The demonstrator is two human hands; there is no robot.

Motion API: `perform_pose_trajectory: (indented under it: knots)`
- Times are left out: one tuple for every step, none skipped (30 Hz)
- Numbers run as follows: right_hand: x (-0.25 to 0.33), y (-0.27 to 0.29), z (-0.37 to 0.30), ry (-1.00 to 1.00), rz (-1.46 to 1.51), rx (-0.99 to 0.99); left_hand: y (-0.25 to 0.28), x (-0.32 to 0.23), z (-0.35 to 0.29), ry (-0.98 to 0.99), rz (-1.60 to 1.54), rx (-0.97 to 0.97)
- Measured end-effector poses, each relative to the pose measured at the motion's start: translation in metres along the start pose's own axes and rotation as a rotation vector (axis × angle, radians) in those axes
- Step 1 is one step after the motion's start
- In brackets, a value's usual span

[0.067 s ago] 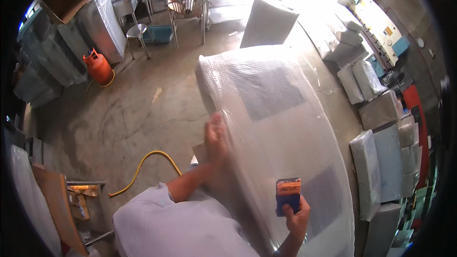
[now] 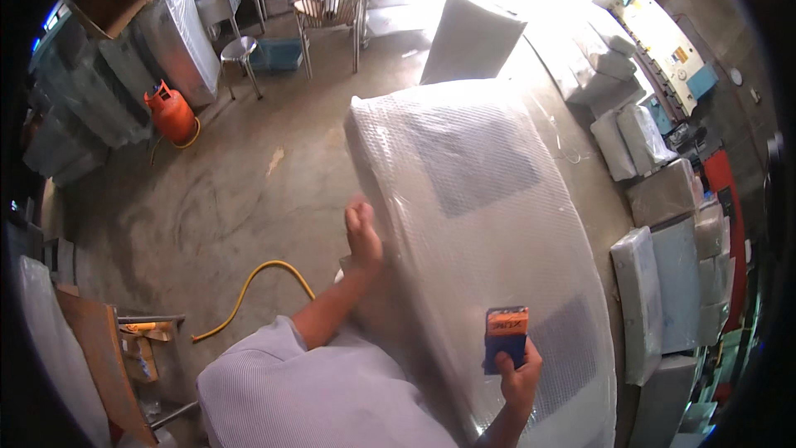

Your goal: The person wraps a large furniture piece with bubble wrap and secures it using a handheld tape dispenser. They repeatedly apply tape along the edges and seams to hold the bubble wrap in place.

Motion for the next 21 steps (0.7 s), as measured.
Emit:
perform_pose_trajectory:
  knots:
    - [0.005,-0.018,0.019,-0.007,-0.014,0.011,0.102,-0.006,0.032,0.103,0.514,-0.643]
    - [0.007,-0.034,0.036,-0.035,-0.022,0.015,0.135,0.023,0.060,0.248,0.407,-0.591]
    - [0.008,-0.050,0.052,-0.054,-0.023,0.016,0.164,0.051,0.086,0.390,0.297,-0.535]
    - [0.010,-0.059,0.055,-0.069,-0.029,0.018,0.184,0.081,0.095,0.554,0.164,-0.519]
    - [0.013,-0.072,0.070,-0.056,-0.035,0.025,0.186,0.092,0.136,0.468,0.096,-0.340]
    - [0.018,-0.087,0.080,-0.055,-0.049,0.031,0.190,0.104,0.158,0.486,0.012,-0.261]
    - [0.023,-0.097,0.088,-0.053,-0.066,0.043,0.187,0.110,0.176,0.447,-0.121,-0.163]
    - [0.029,-0.108,0.100,-0.048,-0.084,0.052,0.181,0.117,0.193,0.479,-0.268,-0.121]
    - [0.032,-0.117,0.107,-0.051,-0.098,0.039,0.179,0.120,0.205,0.508,-0.306,-0.127]
    - [0.035,-0.125,0.109,-0.052,-0.109,0.019,0.175,0.123,0.212,0.548,-0.355,-0.134]
    - [0.037,-0.131,0.110,-0.058,-0.116,-0.007,0.168,0.122,0.217,0.567,-0.389,-0.065]
    - [0.039,-0.137,0.111,-0.064,-0.140,-0.012,0.171,0.124,0.218,0.599,-0.423,-0.157]
    - [0.040,-0.141,0.112,-0.078,-0.163,-0.028,0.171,0.126,0.219,0.615,-0.445,-0.173]
    - [0.041,-0.144,0.113,-0.074,-0.171,-0.046,0.171,0.127,0.219,0.629,-0.461,-0.178]
    - [0.039,-0.147,0.116,-0.086,-0.170,-0.053,0.172,0.129,0.219,0.647,-0.474,-0.180]
    - [0.039,-0.149,0.118,-0.090,-0.162,-0.062,0.174,0.130,0.219,0.669,-0.488,-0.179]
    - [0.040,-0.152,0.120,-0.091,-0.146,-0.060,0.172,0.131,0.218,0.715,-0.558,-0.159]
    - [0.040,-0.155,0.123,-0.101,-0.168,-0.050,0.181,0.123,0.222,0.624,-0.436,-0.185]
    - [0.041,-0.158,0.126,-0.106,-0.180,-0.034,0.184,0.116,0.219,0.641,-0.382,-0.216]
    - [0.043,-0.160,0.130,-0.106,-0.184,-0.028,0.212,0.100,0.212,0.578,-0.124,-0.542]
    - [0.047,-0.164,0.132,-0.119,-0.214,-0.018,0.230,0.075,0.196,0.631,0.135,-0.857]
Point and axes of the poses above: each hand's wrist, its own z-axis towards the middle knuckle, its own y-axis out of the back of the hand, x = y × z, the point moved 8 cm from there along z, towards the middle knuckle, and after that the axes turned 11 degrees about z, right-handed, at the moved point
